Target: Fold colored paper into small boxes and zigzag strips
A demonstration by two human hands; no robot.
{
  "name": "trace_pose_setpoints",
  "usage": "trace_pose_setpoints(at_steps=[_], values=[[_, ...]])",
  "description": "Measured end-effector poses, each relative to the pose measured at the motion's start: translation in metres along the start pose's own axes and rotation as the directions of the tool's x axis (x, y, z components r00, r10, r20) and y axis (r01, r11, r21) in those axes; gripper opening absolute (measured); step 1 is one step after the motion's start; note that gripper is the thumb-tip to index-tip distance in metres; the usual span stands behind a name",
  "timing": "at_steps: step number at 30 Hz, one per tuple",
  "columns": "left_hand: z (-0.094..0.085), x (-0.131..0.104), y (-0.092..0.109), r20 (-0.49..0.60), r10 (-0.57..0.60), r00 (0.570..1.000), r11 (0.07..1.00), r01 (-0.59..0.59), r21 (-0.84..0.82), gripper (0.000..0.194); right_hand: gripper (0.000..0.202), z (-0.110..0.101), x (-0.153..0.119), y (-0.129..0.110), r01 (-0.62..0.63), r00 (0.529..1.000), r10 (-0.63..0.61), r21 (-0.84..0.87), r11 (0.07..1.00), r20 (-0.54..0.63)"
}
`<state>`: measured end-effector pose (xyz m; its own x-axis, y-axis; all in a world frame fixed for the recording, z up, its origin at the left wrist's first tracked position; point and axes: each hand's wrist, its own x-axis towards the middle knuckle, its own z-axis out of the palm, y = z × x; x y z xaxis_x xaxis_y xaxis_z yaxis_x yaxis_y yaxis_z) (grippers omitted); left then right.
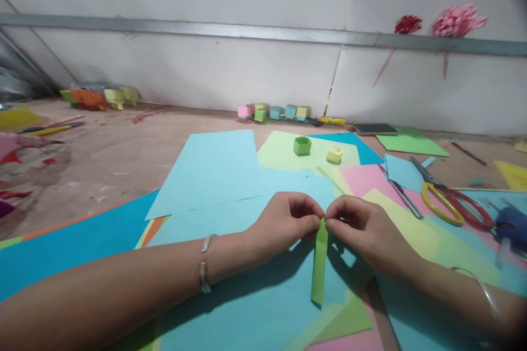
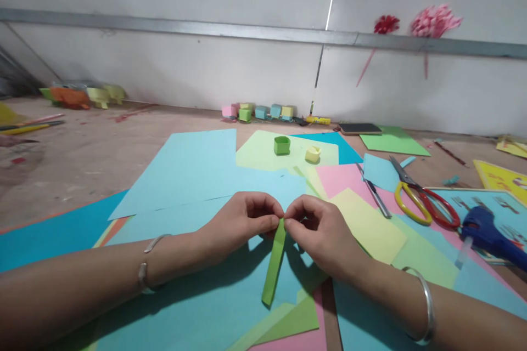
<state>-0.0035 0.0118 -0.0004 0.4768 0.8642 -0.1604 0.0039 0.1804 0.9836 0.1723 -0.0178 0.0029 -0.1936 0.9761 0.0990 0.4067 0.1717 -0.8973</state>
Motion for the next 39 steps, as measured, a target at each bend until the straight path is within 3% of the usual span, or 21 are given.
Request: trace_pose_setpoints(at_steps=[9,11,13,16,18,21,23,26,31,39], values=[[-0.002,0.001,-0.003,0.049,0.02,0.999,0.992,-0.014,-0.124,0.019,0.008,0.004,-0.004,0.001,-0.014,1.0,0.013,0.062,0.998,0.018],[-0.003,0.001,-0.003,0.045,0.024,0.999,0.986,-0.016,-0.164,0.02,0.008,0.002,-0.005,0.001,0.066,0.998,-0.066,0.004,0.998,0.015],[-0.004,0.002,-0.002,0.031,0.025,0.999,0.977,-0.018,-0.211,0.023,0.009,0.001,-0.004,0.002,0.224,0.974,-0.224,-0.087,0.971,0.002],[-0.005,0.003,-0.001,-0.004,-0.009,1.0,0.965,0.008,-0.261,0.025,0.016,-0.001,-0.003,0.007,0.452,0.887,-0.462,-0.226,0.863,0.007],[-0.005,0.005,-0.002,-0.028,-0.042,0.999,0.961,0.033,-0.274,0.025,0.018,-0.002,-0.001,0.011,0.514,0.844,-0.536,-0.298,0.805,0.01],[-0.005,0.006,-0.004,-0.032,-0.057,0.998,0.961,0.046,-0.273,0.022,0.016,-0.002,0.0,0.012,0.525,0.829,-0.56,-0.344,0.779,-0.003],[-0.004,0.005,-0.004,-0.021,-0.05,0.999,0.964,0.043,-0.264,0.019,0.014,-0.003,0.001,0.011,0.507,0.84,-0.543,-0.335,0.795,-0.017],[-0.003,0.004,-0.004,-0.012,-0.036,0.999,0.963,0.032,-0.266,0.015,0.007,-0.003,0.001,0.008,0.419,0.892,-0.447,-0.255,0.871,-0.061],[-0.001,0.003,0.0,-0.026,0.01,1.0,0.968,-0.017,-0.251,0.008,0.007,0.0,0.0,0.002,0.151,0.986,-0.147,0.045,0.987,-0.083],[0.003,0.002,0.002,-0.043,0.072,0.997,0.98,-0.078,-0.184,0.007,0.017,0.006,-0.003,0.001,-0.092,0.988,0.122,0.272,0.958,-0.095]])
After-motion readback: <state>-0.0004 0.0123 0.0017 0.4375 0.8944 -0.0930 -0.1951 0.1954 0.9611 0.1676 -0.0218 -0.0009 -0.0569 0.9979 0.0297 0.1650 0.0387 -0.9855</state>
